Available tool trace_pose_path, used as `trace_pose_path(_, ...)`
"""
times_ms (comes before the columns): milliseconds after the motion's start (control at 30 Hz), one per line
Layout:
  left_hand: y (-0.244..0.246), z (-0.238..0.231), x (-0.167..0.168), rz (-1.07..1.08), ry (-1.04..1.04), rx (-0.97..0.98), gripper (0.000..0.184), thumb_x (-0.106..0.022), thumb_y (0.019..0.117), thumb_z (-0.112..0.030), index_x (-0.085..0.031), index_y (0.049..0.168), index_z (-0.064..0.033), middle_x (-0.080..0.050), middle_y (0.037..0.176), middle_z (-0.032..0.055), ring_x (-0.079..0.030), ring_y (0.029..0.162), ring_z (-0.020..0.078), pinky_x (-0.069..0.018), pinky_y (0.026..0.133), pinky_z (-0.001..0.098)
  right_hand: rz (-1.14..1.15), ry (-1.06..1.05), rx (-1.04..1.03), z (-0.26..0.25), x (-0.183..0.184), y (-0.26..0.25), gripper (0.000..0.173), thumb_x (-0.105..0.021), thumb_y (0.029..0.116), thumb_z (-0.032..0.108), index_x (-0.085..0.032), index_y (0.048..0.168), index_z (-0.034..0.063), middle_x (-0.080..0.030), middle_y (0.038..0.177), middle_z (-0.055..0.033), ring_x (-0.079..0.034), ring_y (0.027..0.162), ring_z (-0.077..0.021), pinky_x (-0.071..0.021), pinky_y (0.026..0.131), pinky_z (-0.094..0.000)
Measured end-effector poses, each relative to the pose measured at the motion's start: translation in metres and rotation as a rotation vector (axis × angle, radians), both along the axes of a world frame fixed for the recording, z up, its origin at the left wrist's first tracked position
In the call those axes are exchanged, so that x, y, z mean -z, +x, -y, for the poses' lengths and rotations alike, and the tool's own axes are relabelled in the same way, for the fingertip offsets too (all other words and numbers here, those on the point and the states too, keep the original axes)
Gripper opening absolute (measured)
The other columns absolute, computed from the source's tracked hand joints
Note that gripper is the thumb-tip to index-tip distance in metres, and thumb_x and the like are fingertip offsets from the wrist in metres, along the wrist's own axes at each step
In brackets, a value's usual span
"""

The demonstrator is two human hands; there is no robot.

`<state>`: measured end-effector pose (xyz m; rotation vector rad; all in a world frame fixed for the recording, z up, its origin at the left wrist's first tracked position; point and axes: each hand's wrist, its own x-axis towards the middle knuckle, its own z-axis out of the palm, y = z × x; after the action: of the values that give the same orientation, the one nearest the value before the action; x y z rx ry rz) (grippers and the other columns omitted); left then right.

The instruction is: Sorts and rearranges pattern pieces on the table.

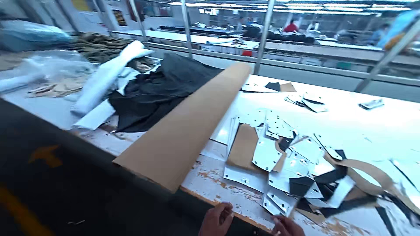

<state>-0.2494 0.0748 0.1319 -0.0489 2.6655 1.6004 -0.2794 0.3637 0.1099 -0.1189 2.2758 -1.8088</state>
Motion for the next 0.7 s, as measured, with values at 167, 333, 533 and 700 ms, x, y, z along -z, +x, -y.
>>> trace_pose_path(167, -0.147, -0.056, -0.013, 0.04, 0.029, 0.075, 0.04, -0.065, 0.0989, -0.021, -0.062, 0.131, 0.0023, -0.068, 0.126, 0.0165, -0.07, 0.109, 0.0255, -0.059, 0.094, 0.0423, -0.088, -0.011, 0.271, -0.028, -0.009, -0.101, 0.028, -0.053, 0.1035, 0.017, -0.065, 0.117, -0.0052, -0.072, 0.089, -0.0113, -0.071, 0.071, -0.0192, -0.0614, 0.065, -0.0376)
trace_pose_path(333, -0.254, -0.081, -0.002, 0.161, -0.105, -0.063, 0.056, -0.069, 0.0978, -0.027, -0.054, 0.141, 0.0048, -0.061, 0.137, 0.0246, -0.061, 0.125, 0.0358, -0.0494, 0.108, 0.0499, 0.014, 0.038, 0.388, -0.029, -0.001, -0.197, 0.032, -0.059, 0.1027, 0.017, -0.061, 0.127, -0.0045, -0.07, 0.112, -0.0203, -0.072, 0.092, -0.0278, -0.0608, 0.081, -0.0449)
trace_pose_path(533, -0.306, -0.103, 0.026, 0.456, -0.21, -0.169, 0.063, -0.072, 0.0957, -0.034, -0.053, 0.14, 0.007, -0.062, 0.131, 0.0276, -0.061, 0.123, 0.0392, -0.0473, 0.107, 0.0543, 0.235, 0.225, 0.39, -0.017, 0.004, -0.248, 0.072, -0.066, 0.0993, 0.023, -0.03, 0.153, -0.0083, -0.052, 0.141, -0.0319, -0.059, 0.124, -0.0414, -0.0472, 0.105, -0.0524)
trace_pose_path(700, -0.319, -0.109, 0.038, 0.486, -0.225, -0.201, 0.044, -0.073, 0.0944, -0.025, -0.063, 0.127, 0.0031, -0.067, 0.122, 0.0228, -0.065, 0.115, 0.0348, -0.0509, 0.101, 0.0524, 0.298, 0.244, 0.422, -0.01, 0.022, -0.261, 0.062, -0.063, 0.0998, 0.017, -0.036, 0.15, -0.0076, -0.069, 0.117, -0.021, -0.068, 0.104, -0.0329, -0.053, 0.093, -0.0492)
